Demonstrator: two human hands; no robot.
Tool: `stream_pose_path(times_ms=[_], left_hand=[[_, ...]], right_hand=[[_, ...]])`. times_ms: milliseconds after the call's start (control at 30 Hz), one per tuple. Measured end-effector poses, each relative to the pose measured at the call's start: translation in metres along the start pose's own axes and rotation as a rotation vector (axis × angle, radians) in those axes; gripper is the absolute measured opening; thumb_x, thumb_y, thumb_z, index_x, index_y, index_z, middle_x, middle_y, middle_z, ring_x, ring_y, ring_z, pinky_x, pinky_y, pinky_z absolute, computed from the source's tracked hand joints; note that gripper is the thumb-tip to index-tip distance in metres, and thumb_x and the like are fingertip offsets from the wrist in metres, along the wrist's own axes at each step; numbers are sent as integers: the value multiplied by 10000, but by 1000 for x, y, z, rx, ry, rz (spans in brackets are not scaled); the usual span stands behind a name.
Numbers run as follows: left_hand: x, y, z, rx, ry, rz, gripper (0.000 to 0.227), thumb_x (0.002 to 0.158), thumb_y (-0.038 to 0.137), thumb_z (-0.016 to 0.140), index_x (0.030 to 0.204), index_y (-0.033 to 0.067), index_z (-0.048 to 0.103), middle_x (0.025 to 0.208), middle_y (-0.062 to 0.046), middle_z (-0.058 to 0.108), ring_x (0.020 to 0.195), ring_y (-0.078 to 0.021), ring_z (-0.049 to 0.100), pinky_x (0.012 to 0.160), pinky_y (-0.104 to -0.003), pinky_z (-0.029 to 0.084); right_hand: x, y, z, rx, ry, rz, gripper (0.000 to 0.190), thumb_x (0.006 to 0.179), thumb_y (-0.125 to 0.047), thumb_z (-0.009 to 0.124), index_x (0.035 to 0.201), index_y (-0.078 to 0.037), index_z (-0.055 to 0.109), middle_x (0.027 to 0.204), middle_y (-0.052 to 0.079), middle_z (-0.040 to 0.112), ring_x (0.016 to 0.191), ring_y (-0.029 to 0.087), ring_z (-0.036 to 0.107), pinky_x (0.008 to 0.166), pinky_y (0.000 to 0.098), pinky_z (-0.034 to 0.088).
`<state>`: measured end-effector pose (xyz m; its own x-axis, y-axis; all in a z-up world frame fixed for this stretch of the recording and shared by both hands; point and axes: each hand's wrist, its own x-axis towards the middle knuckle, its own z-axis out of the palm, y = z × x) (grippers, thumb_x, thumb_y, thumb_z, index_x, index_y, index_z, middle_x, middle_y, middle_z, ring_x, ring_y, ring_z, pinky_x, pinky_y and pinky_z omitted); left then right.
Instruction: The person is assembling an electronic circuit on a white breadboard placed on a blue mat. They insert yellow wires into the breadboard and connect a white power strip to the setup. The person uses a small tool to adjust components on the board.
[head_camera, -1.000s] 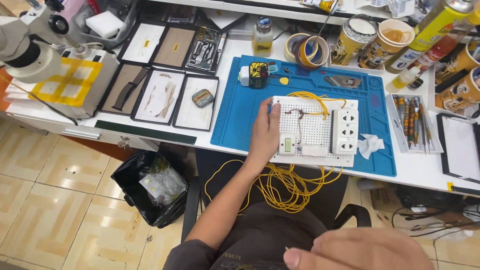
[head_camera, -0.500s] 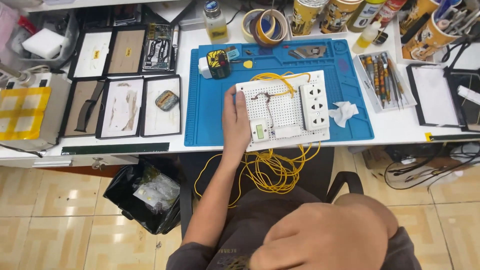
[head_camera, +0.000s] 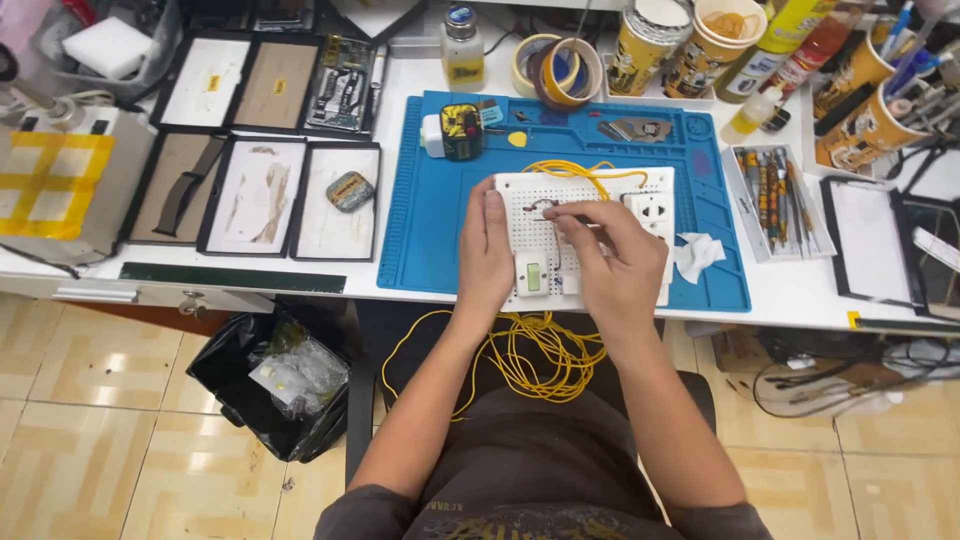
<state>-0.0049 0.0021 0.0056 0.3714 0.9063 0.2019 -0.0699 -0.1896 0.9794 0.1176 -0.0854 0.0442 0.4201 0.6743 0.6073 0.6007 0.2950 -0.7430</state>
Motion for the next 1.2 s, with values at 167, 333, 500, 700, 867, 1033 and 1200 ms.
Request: stream_pose_path(times_ms=[167,333,500,700,867,1033,1200], left_hand=[[-1,-4,-2,12,0,-5,722,1231,512,271,1642,-61,427,1543,-410,545,1489,-620,481,1223,-759,363],[-1,-5,1,-19,1,12,687,1240,485,286,1633,-56,444,1512,-405,569,1461,-620,506,1216,-754,376],[-3,-9,0,-25,5,18,666,1238,504,303,1625,-9,477,1497,-363,597,1465,-587,522,1216,-738,391],[-3,-6,0,-23,-3,8,657,1235,509,292,1631,16,474,1490,-366,609,1445,-597,543,1185,-737,434],[2,-13,2,-19,1,24,662,1235,510,307,1639,6,450,1472,-393,611,1419,-616,557,1151,-755,460],[2,-7,0,-8,-3,8,663,1229,525,302,1636,27,460,1442,-380,640,1410,-607,573,1127,-751,487],[0,0,-1,-6,6,18,658,1238,486,292,1620,-28,445,1428,-434,619,1385,-651,569,1094,-780,490]], right_hand=[[6,-6,11,-81,-41,-2,82,1089,-15,769,1116,-53,837,1007,135,842,961,315,830,777,383,689],[7,-4,15,-94,-32,-28,66,1080,-9,783,1107,-33,838,990,180,848,961,387,836,745,411,685],[6,-3,16,-122,-56,-5,54,1101,-50,776,1114,-41,828,1020,187,850,985,407,829,759,419,685],[5,-1,17,-204,-67,-25,63,1103,-75,782,1138,-64,834,1006,153,851,981,388,830,772,414,678],[7,1,20,-402,-130,-114,55,1097,-84,799,1131,-85,842,1017,139,850,982,360,822,759,403,677],[3,7,29,-525,-146,-228,54,1107,-101,795,1126,-84,842,997,137,845,961,313,822,802,372,666],[3,23,31,-502,-114,-224,70,1129,-105,778,1117,-56,827,965,145,829,933,321,811,795,365,652]])
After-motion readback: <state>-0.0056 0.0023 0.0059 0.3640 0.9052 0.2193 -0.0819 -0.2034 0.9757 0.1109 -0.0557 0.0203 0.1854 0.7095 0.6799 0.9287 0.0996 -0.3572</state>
